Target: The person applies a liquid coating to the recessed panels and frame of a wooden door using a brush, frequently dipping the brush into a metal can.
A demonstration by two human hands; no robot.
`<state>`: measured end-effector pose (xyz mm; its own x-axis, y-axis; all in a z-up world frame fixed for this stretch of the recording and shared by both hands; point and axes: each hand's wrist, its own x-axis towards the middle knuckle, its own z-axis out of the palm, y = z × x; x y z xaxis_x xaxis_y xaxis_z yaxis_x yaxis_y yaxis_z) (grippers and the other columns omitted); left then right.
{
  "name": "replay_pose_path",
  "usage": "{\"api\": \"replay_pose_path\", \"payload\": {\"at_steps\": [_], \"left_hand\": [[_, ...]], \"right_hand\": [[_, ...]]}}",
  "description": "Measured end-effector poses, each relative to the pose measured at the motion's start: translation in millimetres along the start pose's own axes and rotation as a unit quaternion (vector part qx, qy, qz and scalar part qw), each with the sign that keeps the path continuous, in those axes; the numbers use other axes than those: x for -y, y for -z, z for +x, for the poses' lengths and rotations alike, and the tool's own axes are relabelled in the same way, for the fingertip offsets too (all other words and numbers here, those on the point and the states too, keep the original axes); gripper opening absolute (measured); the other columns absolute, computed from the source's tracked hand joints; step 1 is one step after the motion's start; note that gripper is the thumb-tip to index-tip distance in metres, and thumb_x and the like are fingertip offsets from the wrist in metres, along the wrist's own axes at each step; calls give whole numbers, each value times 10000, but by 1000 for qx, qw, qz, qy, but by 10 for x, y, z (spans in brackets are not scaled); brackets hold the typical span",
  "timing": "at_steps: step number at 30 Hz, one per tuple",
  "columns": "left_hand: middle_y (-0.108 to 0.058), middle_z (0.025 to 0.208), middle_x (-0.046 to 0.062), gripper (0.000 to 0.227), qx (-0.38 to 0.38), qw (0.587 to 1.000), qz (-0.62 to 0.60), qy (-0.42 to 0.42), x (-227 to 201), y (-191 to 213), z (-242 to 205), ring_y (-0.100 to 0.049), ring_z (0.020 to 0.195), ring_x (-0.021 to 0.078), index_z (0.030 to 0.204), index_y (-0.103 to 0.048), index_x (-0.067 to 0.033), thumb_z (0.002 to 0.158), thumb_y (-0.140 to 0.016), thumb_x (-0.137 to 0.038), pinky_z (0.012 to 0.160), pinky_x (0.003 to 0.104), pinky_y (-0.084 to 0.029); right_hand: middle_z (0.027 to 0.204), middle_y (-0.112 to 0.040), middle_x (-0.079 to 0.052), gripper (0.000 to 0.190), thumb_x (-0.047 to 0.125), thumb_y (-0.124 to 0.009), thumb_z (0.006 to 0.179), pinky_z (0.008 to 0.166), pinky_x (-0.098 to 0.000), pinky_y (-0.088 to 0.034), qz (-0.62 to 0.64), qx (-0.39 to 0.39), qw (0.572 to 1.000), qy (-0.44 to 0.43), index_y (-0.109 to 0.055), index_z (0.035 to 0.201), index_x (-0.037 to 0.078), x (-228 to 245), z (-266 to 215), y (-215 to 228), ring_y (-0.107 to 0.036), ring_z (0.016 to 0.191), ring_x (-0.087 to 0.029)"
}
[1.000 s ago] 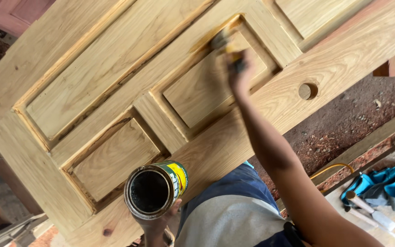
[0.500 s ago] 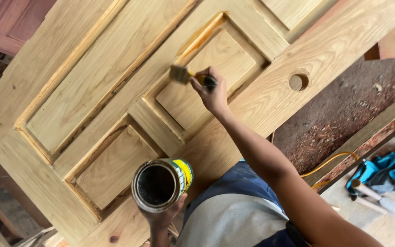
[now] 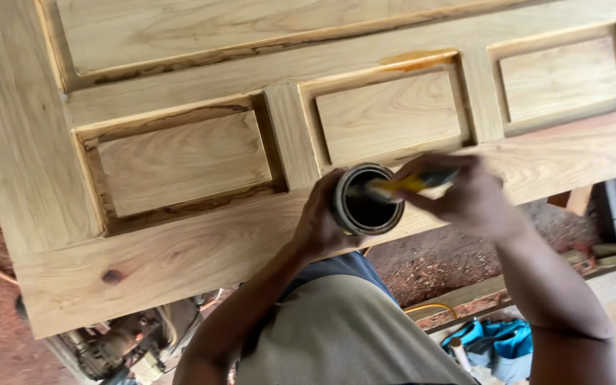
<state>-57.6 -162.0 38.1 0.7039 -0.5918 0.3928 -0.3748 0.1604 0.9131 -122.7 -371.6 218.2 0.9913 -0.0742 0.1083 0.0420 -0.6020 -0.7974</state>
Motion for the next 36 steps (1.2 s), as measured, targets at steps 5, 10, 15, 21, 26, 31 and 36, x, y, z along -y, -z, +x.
{"api": "replay_pose_path", "payload": {"at_steps": [5, 10, 15, 21, 26, 31, 36], "left_hand": [[-519, 1462, 207, 1212, 50, 999, 5, -5, 91, 45, -55, -531, 1371, 390, 1494, -346, -13, 532, -1030, -287, 1200, 485, -444], [-513, 1484, 203, 1199, 40, 999, -21, 0, 135, 190, -52, -513, 1390, 391, 1502, -349, -23, 539, -1030, -241, 1212, 498, -429], [-531, 1477, 185, 1183, 45, 999, -14, 9, 156, 267, -33, -525, 1375, 388, 1491, -377, -19, 522, -1026, -225, 1201, 490, -432], [-523, 1474, 183, 1202, 48, 999, 1, 2, 182, 332, -46, -527, 1376, 373, 1492, -360, -33, 526, -1039, -263, 1204, 473, -430], [-580, 1429, 182, 1139, -3, 997, 16, 81, 38, 491, -21, -585, 1341, 308, 1449, -434, 14, 516, -1013, -288, 1163, 401, -456], [-574, 1425, 203, 1173, -7, 992, 82, 100, 30, 725, -287, -582, 1329, 315, 1449, -416, 31, 493, -1005, -310, 1163, 408, -448], [-566, 1420, 230, 1217, -58, 976, 166, 128, 25, 1170, -645, -579, 1313, 325, 1448, -392, 54, 465, -993, -338, 1162, 418, -437]], "right_hand": [[942, -776, -70, 191, 55, -859, 816, 781, -229, -630, -85, -20, 996, -12, -749, 967, 14, 235, 25, -185, -740, 798, -120], [950, -742, -86, 119, 16, -807, 922, 754, -260, -544, -146, -67, 982, -100, -713, 996, 23, 235, -102, 63, -691, 833, -157], [759, -697, -93, 73, -16, -745, 971, 622, -233, -537, -128, -79, 980, -130, -675, 972, 6, 398, -99, 78, -682, 634, -142], [893, -698, -127, 93, -49, -742, 987, 642, -258, -597, -46, -159, 972, -169, -658, 1024, -33, 7, -314, 156, -712, 703, -209], [875, -666, -25, 210, 131, -807, 918, 663, -207, -648, 266, -423, 833, -238, -599, 944, 119, -882, -518, -5, -689, 724, -117], [821, -687, -149, 223, 64, -868, 843, 721, -280, -632, 281, -540, 764, -214, -729, 1003, -4, -1755, -144, -977, -740, 758, -197], [934, -731, -81, 225, 74, -858, 816, 799, -243, -573, 322, -574, 731, -180, -721, 993, 66, -2082, 199, -1536, -686, 856, -132]]}}
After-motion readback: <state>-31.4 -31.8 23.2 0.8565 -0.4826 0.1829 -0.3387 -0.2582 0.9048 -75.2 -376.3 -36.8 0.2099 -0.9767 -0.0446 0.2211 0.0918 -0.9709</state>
